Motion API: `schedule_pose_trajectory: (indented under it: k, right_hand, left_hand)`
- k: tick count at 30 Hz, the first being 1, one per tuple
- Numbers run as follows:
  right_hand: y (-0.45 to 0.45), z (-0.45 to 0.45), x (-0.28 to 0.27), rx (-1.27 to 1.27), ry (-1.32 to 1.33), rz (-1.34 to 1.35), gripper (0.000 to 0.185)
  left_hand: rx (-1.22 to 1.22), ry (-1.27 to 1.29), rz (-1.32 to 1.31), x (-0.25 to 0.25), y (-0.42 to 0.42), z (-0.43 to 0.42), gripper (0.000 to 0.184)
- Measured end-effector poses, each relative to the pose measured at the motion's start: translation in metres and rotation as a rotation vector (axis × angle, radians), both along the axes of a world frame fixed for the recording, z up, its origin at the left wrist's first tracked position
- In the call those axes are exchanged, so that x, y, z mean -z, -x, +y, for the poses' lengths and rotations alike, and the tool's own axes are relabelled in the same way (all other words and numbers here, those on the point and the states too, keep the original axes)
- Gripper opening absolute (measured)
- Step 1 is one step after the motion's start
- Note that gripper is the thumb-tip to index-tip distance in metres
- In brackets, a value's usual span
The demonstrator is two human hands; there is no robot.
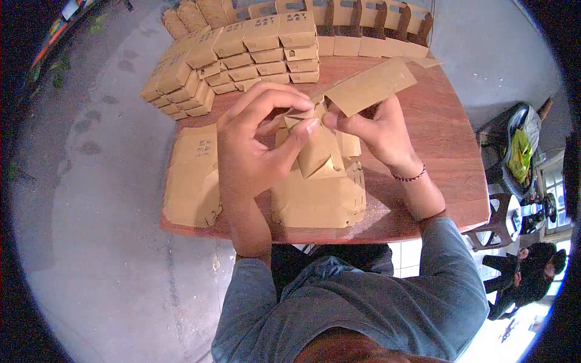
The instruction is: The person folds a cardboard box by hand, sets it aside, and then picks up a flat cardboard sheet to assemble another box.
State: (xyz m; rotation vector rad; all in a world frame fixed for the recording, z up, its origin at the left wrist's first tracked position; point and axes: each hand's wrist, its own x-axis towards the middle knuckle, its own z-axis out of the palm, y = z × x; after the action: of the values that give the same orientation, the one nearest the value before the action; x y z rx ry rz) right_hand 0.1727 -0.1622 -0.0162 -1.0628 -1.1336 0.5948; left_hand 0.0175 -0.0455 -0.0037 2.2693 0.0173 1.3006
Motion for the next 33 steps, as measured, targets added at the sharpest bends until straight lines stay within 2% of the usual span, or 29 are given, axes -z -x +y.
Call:
schedule_pose_trajectory:
  k: [2,4,8,10,19,21,23,25,27,31,33]
  right_hand:
    - [-0.001,-0.001,0.002,0.055,-0.014,-0.062,0.027]
    - [-0.002,-0.002,0.003,0.107,-0.027,-0.127,0.027]
    - [-0.003,-0.001,0.009,0.125,-0.073,-0.122,0.025]
    - [-0.002,-0.001,0.010,0.104,-0.111,-0.106,0.024]
    - [0.005,0.001,0.005,0.161,-0.070,-0.244,0.017]
    - [0.005,0.002,0.004,0.170,-0.086,-0.344,0.018]
    - [0.003,0.004,0.007,0.157,-0.067,-0.311,0.019]
    - [0.003,0.006,0.010,0.157,-0.053,-0.266,0.020]
    - [0.001,0.006,0.009,0.099,0.032,-0.257,0.028]
    - [-0.001,0.012,0.009,0.071,0.023,-0.137,0.034]
    - [-0.004,0.012,0.011,0.252,-0.065,-0.529,0.038]
  left_hand:
    - [0.021,0.078,0.004,0.000,-0.003,0.002,0.017]
    - [0.186,0.181,-0.033,0.003,-0.004,0.006,0.015]
    - [0.137,0.240,0.013,0.007,-0.004,0.006,0.012]
    - [0.232,0.605,0.027,0.009,-0.005,-0.001,0.013]
    - [0.091,0.629,0.104,0.010,-0.005,-0.003,0.022]
    - [0.073,0.634,0.103,0.008,-0.003,-0.004,0.022]
    - [0.054,0.640,0.110,0.008,-0.001,-0.005,0.023]
    - [-0.032,0.529,0.130,0.009,-0.002,-0.003,0.027]
    - [-0.075,0.460,0.142,0.013,-0.004,0.001,0.029]
    - [-0.154,0.360,0.114,0.014,-0.010,0.000,0.033]
    - [-0.201,0.300,0.178,0.007,-0.011,-0.006,0.035]
